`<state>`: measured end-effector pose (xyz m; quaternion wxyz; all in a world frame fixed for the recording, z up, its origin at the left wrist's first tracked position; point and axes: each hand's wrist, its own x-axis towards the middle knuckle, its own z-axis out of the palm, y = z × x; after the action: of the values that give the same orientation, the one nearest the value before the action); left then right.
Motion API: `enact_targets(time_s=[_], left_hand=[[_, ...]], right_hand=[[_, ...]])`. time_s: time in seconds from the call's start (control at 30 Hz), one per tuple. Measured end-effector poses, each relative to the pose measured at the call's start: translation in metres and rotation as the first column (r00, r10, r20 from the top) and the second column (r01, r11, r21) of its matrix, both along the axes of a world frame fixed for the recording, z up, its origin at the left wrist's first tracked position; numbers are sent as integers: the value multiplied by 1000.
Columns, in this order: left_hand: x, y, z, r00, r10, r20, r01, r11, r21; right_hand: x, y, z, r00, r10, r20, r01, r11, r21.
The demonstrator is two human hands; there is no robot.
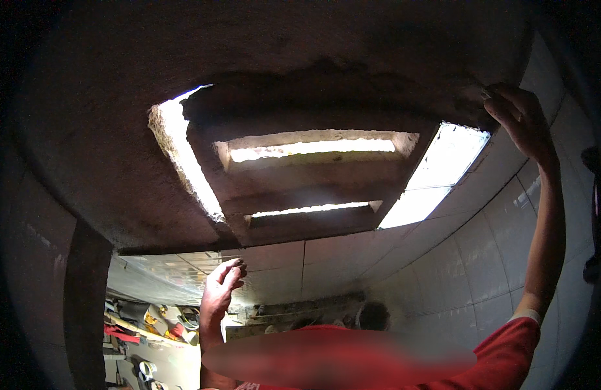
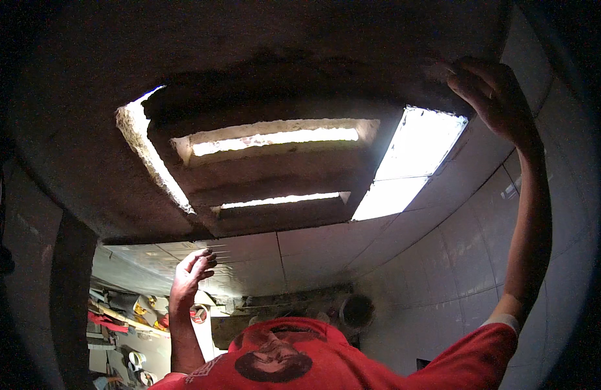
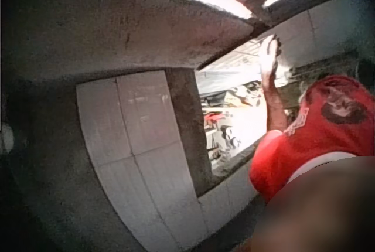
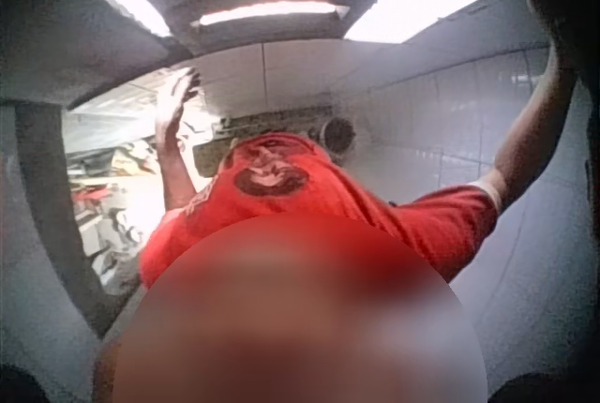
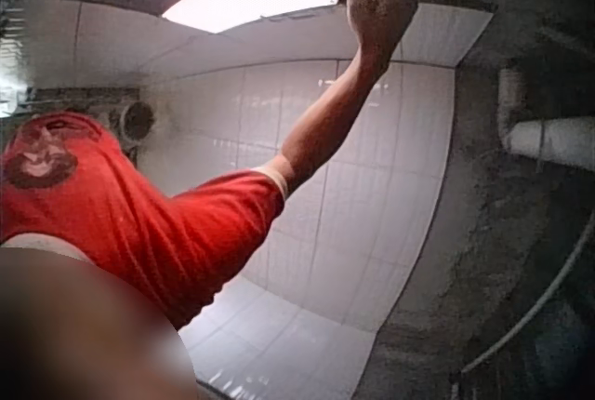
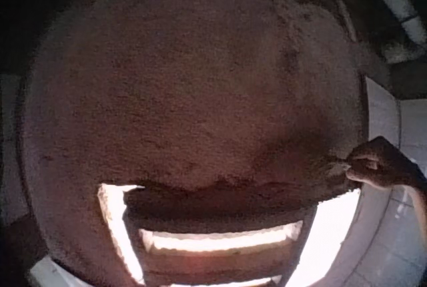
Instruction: The person applies wet cement to a ceiling opening using a trowel. They repeatedly scoop cement from a bucket and spread it around the edges of the rectangular opening, smoothing the surface with the trowel.
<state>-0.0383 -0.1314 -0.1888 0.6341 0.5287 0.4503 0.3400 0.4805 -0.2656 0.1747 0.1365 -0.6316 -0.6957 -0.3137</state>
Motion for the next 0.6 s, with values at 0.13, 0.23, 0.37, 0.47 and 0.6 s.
enact_targets(time_s=[0.13, 0.23, 0.37, 0.47, 0.6], left_hand=[[3, 4, 8, 1000, -11, 29, 10, 999, 37], [8, 6, 11, 995, -86, 59, 79, 992, 102], [10, 5, 7, 990, -140, 33, 136, 986, 101], [6, 3, 4, 992, -116, 42, 111, 990, 92], [-2, 0, -1, 997, -33, 64, 31, 999, 29]], right_hand=[[-45, 5, -13, 999, 0, 43, -2, 999, 34], [-77, 17, -10, 944, 190, 271, -196, 981, -4], [-108, 32, -4, 962, 156, 225, -127, 983, -136], [-116, 37, -4, 982, 63, 178, -33, 986, -162], [-101, 29, -9, 981, 12, 194, 12, 992, -122]])
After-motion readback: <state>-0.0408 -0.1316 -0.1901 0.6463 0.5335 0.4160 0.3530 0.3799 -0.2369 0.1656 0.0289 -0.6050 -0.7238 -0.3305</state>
